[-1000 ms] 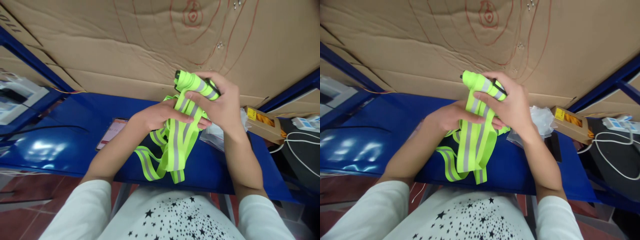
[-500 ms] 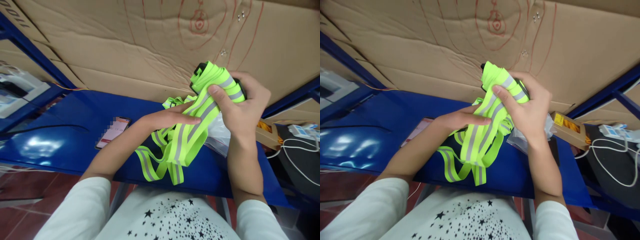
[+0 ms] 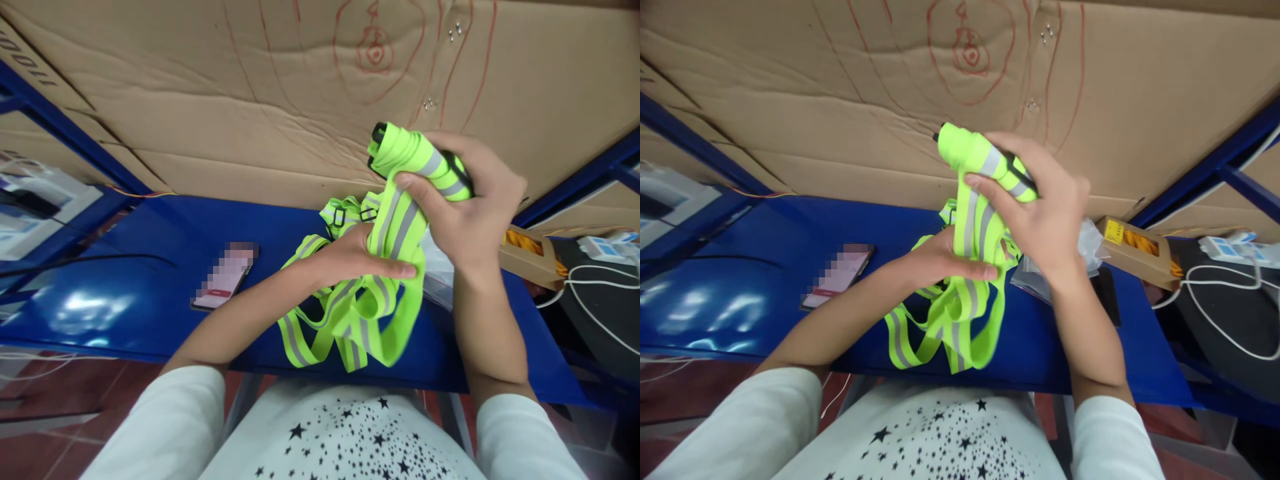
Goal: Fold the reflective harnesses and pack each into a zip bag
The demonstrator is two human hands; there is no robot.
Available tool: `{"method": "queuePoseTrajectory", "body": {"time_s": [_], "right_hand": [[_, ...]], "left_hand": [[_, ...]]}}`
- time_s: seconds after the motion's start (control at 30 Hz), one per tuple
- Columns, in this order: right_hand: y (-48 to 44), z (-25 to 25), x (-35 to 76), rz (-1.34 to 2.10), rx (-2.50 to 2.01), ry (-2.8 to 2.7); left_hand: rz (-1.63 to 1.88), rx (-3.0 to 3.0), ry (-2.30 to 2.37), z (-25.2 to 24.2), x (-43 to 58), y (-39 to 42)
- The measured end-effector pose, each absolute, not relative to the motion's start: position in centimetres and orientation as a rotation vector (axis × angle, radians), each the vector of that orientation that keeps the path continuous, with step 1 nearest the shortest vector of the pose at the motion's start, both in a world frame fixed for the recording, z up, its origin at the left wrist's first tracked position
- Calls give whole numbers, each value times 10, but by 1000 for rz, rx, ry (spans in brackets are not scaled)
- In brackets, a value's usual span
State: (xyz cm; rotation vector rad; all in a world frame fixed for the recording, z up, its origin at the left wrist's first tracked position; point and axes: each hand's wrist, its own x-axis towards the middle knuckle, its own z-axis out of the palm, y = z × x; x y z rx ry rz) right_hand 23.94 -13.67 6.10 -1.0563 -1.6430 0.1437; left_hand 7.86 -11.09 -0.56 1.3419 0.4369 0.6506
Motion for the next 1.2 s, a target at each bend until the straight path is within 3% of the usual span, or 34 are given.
{"method": "queuePoseTrajectory", "body": {"time_s": [0.13, 0.37, 0.57, 0.8, 1.03, 1.2], "right_hand": [[-129, 60, 250, 267, -1001, -1537], [-99, 40, 260, 993, -1033, -1504], [-96, 36, 244, 509, -1051, -1631], [-115, 44, 246, 340, -1099, -2128], [-93, 33, 244, 335, -1069, -2159], [-88, 34, 249, 252, -1148, -1994]], "left_hand": [[735, 1461, 526, -10, 71, -92], [785, 1755, 543, 3, 55, -83], [830, 1737, 589, 11, 48, -81], [780, 1664, 616, 7, 48, -80], [434, 1121, 538, -1, 34, -68], [546, 1052, 488, -10, 48, -63]]}}
